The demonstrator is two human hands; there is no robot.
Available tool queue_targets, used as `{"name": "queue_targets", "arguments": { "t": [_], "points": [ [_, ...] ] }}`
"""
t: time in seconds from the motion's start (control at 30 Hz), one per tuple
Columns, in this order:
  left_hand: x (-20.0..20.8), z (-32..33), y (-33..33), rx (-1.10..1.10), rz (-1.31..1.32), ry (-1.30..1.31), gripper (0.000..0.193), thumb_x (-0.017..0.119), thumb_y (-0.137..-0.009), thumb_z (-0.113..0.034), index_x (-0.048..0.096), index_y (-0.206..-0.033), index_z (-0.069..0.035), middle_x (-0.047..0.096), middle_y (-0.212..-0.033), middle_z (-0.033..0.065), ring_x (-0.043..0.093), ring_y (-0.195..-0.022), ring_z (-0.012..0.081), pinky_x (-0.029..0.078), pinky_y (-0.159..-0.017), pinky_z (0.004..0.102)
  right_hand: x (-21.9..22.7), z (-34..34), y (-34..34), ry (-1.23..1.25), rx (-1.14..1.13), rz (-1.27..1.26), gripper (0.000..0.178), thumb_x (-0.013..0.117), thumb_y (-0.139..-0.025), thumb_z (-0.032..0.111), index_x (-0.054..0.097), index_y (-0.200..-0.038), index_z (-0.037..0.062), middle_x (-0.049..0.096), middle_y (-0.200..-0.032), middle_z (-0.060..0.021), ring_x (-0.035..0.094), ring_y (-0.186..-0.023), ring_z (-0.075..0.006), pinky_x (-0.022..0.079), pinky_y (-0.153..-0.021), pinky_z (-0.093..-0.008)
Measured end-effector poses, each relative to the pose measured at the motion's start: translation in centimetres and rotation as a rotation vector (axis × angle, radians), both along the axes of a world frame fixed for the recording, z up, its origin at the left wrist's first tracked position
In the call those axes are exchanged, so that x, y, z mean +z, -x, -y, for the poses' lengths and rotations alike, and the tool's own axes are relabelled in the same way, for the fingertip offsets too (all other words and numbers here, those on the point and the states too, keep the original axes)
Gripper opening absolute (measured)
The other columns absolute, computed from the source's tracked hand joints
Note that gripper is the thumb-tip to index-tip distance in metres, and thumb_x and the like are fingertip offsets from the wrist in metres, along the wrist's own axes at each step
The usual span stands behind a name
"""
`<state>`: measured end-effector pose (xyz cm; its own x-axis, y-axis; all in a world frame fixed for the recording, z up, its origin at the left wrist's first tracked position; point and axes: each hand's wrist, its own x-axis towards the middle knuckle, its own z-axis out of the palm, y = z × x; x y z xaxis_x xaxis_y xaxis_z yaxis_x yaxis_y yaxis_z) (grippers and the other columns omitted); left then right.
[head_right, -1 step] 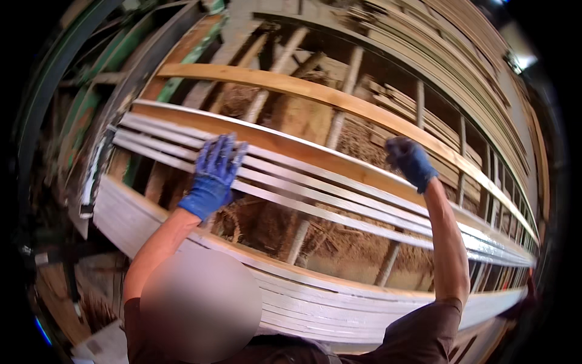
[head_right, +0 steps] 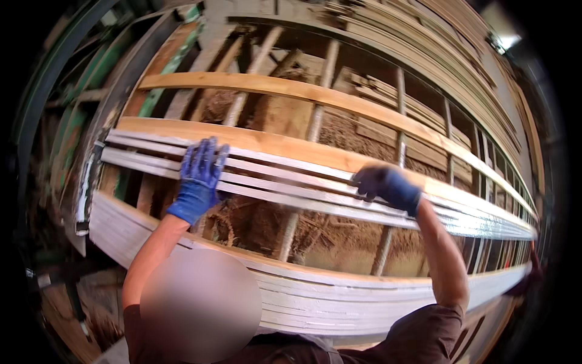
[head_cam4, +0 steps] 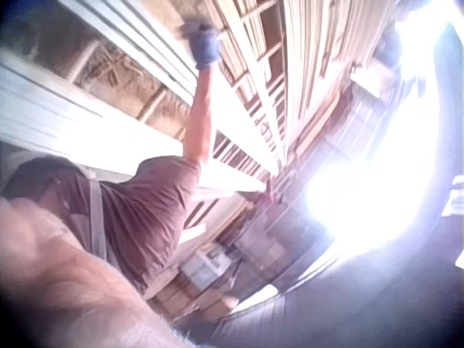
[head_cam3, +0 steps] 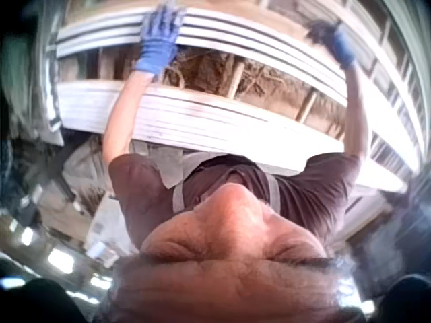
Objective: The person applies a white finish to a large wooden panel using a paint roller. They flip the panel to reveal the finished surface and briefly interact with a control panel and clipboard before moving the panel.
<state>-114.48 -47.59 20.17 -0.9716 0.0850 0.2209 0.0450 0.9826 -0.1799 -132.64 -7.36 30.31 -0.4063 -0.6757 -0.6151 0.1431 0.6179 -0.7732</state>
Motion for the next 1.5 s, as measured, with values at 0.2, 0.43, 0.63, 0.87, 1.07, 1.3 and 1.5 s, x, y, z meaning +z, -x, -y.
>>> {"name": "queue_targets", "arguments": {
  "t": [0.2, 0.43, 0.63, 0.87, 1.07, 1.3, 1.5],
  "points": [
    [1.2, -0.5, 2.4, -0.002, -0.066, -0.18, 0.129, 0.088, -0.048, -0.051, 0.022, -0.153, -0.013, 0.024, -0.155, 0.0195, 0.024, -0.143, 0.0356, 0.015, -0.117, 0.055, -8.2, -5.9, -11.0, -0.19, -0.023, 0.109, 0.059, 0.056, -0.094, 0.048, 0.053, -0.134, 0.0046, 0.07, -0.105, -0.0149, 0.07, -0.076, -0.0204, 0.059, -0.068, -0.032],
    [-1.2, 1.4, 6.9, 0.103, -0.08, 0.093, 0.125, 0.082, -0.056, -0.055, 0.018, -0.154, -0.012, 0.022, -0.156, 0.0195, 0.019, -0.146, 0.0353, 0.01, -0.117, 0.0591, -13.8, -2.7, -5.2, 0.37, -1.003, 0.275, 0.043, 0.052, -0.099, 0.041, 0.054, -0.128, 0.0098, 0.062, -0.124, -0.0122, 0.065, -0.096, -0.0272, 0.053, -0.072, -0.0377],
    [3.3, -0.8, 11.4, 0.102, -0.116, -0.078, 0.104, 0.073, -0.07, -0.06, 0.029, -0.149, -0.008, 0.034, -0.149, 0.0211, 0.033, -0.138, 0.0347, 0.016, -0.115, 0.0551, -18.7, -0.2, 3.2, 0.693, -1.285, 0.18, 0.038, 0.066, -0.093, 0.03, 0.058, -0.123, 0.0082, 0.065, -0.114, -0.0094, 0.063, -0.104, -0.0308, 0.051, -0.084, -0.0473],
    [6.5, 2.2, 6.8, 0.004, -0.099, -0.115, 0.079, 0.067, -0.08, -0.054, 0.044, -0.14, -0.008, 0.046, -0.14, 0.0168, 0.043, -0.13, 0.0335, 0.028, -0.111, 0.0498, -19.8, 2.7, 13.3, 0.952, -1.254, 0.22, 0.032, 0.07, -0.089, 0.026, 0.063, -0.117, 0.0133, 0.068, -0.109, -0.0059, 0.065, -0.101, -0.026, 0.052, -0.082, -0.0426],
    [7.8, 5.0, -1.2, 0.26, 0.179, -0.174, 0.071, 0.064, -0.084, -0.053, 0.049, -0.137, -0.01, 0.05, -0.139, 0.016, 0.046, -0.128, 0.0334, 0.031, -0.109, 0.0484, -20.6, 4.5, 16.8, 1.131, -1.197, 0.276, 0.034, 0.064, -0.091, 0.026, 0.058, -0.121, 0.0113, 0.056, -0.129, -0.0081, 0.053, -0.118, -0.0272, 0.045, -0.101, -0.0484],
    [8.8, 2.7, -4.8, 0.245, 0.185, -0.299, 0.067, 0.066, -0.084, -0.051, 0.052, -0.134, -0.009, 0.054, -0.133, 0.0167, 0.051, -0.123, 0.0342, 0.036, -0.106, 0.0476, -22.3, 4.6, 18.6, 1.304, -1.126, 0.412, 0.03, 0.062, -0.089, 0.023, 0.06, -0.116, 0.0105, 0.062, -0.118, -0.0126, 0.053, -0.117, -0.0264, 0.043, -0.102, -0.0486],
    [10.0, 2.3, -7.0, 0.23, 0.146, -0.263, 0.063, 0.07, -0.081, -0.047, 0.056, -0.128, -0.008, 0.059, -0.127, 0.0171, 0.056, -0.116, 0.0359, 0.041, -0.102, 0.047, -23.9, 4.9, 21.2, 1.31, -1.061, 0.248, 0.029, 0.06, -0.09, 0.024, 0.06, -0.115, 0.0106, 0.058, -0.126, -0.0115, 0.052, -0.118, -0.0275, 0.043, -0.103, -0.0473]
  ]
}}
